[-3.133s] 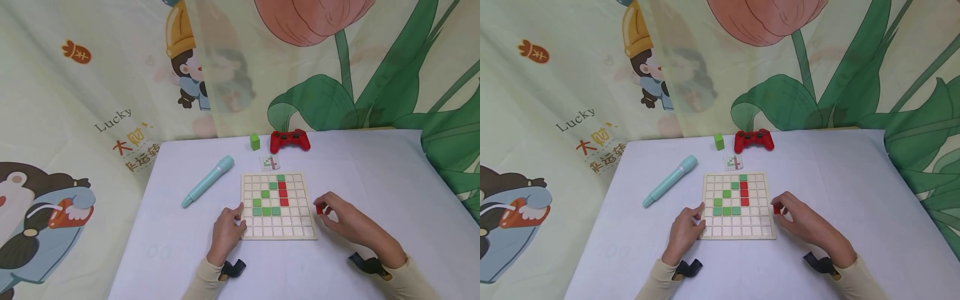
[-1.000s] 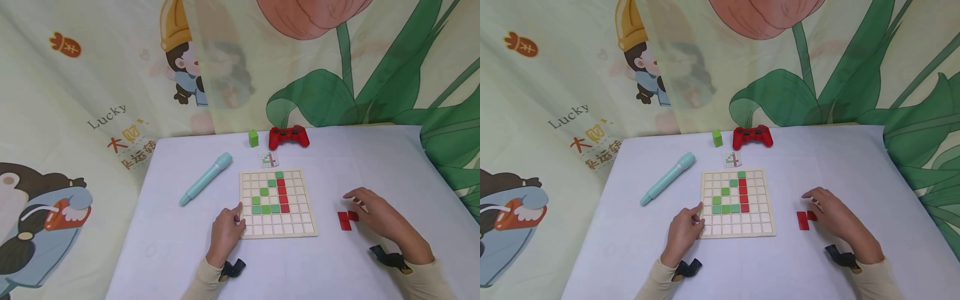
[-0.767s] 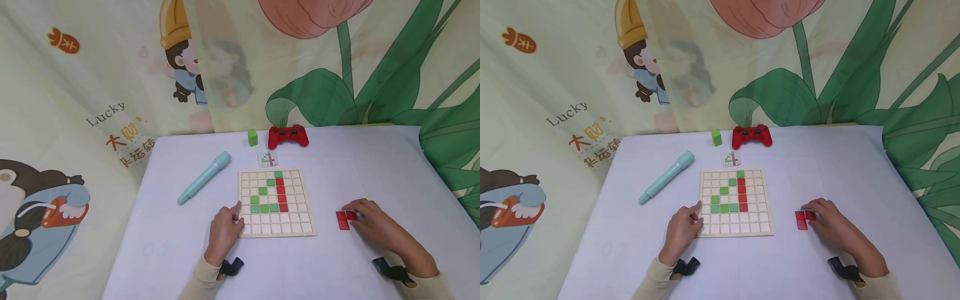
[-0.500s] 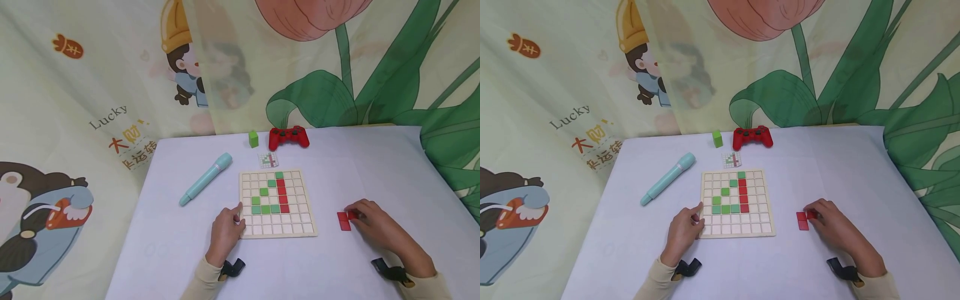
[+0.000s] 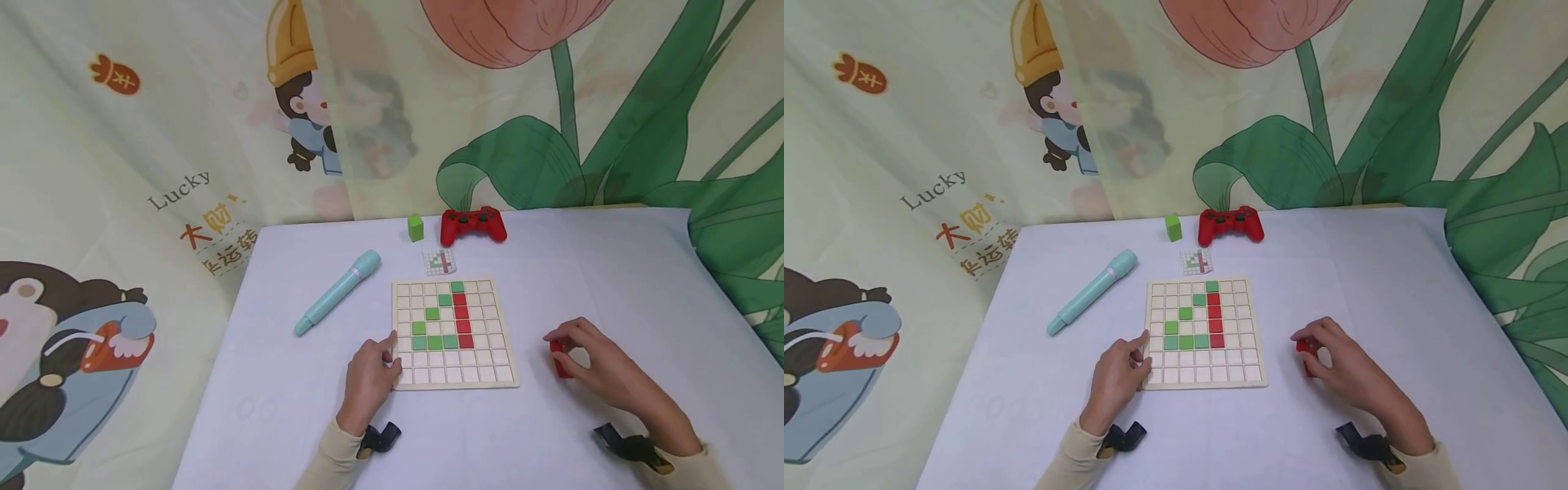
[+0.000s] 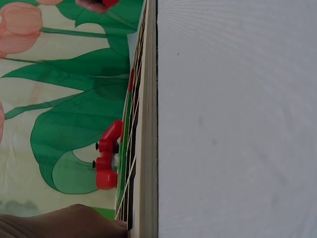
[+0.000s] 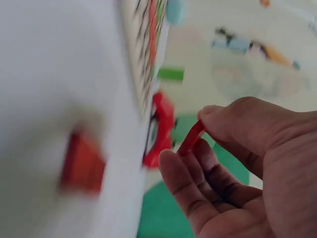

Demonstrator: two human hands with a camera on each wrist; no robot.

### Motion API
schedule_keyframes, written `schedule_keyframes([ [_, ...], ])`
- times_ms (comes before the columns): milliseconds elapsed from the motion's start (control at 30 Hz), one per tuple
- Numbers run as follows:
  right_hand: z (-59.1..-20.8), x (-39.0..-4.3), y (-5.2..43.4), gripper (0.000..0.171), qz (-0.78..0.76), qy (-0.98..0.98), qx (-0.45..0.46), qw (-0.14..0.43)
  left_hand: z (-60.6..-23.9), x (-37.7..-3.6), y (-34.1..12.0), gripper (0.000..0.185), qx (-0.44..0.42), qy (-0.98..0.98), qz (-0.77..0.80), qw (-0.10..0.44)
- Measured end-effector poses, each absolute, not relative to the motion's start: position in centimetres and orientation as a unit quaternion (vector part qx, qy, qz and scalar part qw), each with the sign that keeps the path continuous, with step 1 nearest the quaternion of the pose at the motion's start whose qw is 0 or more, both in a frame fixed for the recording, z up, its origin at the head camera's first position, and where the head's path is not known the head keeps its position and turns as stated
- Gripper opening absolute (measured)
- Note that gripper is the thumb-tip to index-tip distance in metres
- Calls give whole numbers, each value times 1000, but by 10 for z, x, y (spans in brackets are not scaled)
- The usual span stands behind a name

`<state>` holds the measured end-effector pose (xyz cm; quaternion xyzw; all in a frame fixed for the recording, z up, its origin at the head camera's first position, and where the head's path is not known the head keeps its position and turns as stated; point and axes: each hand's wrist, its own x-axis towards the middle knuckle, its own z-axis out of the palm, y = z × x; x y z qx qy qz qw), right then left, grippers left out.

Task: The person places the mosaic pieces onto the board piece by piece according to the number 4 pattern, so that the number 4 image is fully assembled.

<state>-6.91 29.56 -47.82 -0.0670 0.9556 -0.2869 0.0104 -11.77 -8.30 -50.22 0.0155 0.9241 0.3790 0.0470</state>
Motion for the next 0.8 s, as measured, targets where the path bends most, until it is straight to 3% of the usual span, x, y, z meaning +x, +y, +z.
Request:
schedule_keyframes([
  [200, -465, -86, 253, 36, -280, 943, -178, -15, -502, -119, -83, 54, 15, 924, 378, 49],
  [500, -476, -111, 206, 30, -276, 919, -283, 1, -502, -117, -82, 54, 11, 922, 384, 55],
  [800, -490, -117, 184, 23, -242, 918, -308, 59, -501, -117, -82, 53, 15, 923, 382, 45],
])
